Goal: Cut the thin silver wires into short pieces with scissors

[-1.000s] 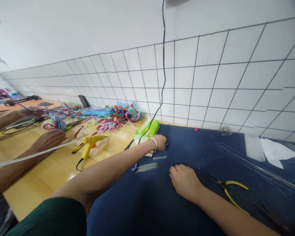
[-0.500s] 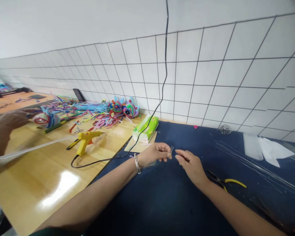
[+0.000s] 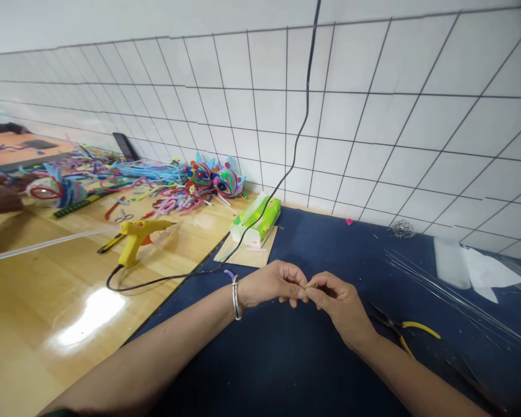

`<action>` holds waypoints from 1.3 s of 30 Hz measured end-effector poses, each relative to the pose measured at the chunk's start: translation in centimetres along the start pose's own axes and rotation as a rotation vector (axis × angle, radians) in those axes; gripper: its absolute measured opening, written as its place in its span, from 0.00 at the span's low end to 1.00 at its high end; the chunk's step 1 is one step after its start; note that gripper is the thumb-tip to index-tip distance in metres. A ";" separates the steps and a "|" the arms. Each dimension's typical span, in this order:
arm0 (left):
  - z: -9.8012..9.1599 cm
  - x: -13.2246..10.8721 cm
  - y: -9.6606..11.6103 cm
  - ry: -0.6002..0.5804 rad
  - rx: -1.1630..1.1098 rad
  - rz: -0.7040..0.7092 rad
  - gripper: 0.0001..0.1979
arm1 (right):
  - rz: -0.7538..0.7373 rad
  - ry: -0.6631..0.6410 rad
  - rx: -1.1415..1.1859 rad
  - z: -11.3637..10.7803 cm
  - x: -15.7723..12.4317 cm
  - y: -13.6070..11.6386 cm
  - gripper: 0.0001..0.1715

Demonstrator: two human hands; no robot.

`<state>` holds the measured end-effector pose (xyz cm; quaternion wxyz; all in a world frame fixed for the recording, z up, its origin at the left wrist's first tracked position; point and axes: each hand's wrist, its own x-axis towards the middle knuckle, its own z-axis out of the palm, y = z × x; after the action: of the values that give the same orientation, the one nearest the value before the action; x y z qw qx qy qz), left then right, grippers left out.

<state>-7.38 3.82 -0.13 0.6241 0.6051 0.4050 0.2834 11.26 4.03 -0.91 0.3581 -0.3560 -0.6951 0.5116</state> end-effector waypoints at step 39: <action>-3.7 0.1 -1.7 0.469 1.071 0.074 0.07 | -0.017 0.037 -0.337 -0.7 1.2 2.4 0.08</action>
<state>-10.73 5.66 -1.56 0.1150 0.7711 0.5977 0.1871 11.59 5.97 -2.94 0.3104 -0.4147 -0.7672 0.3782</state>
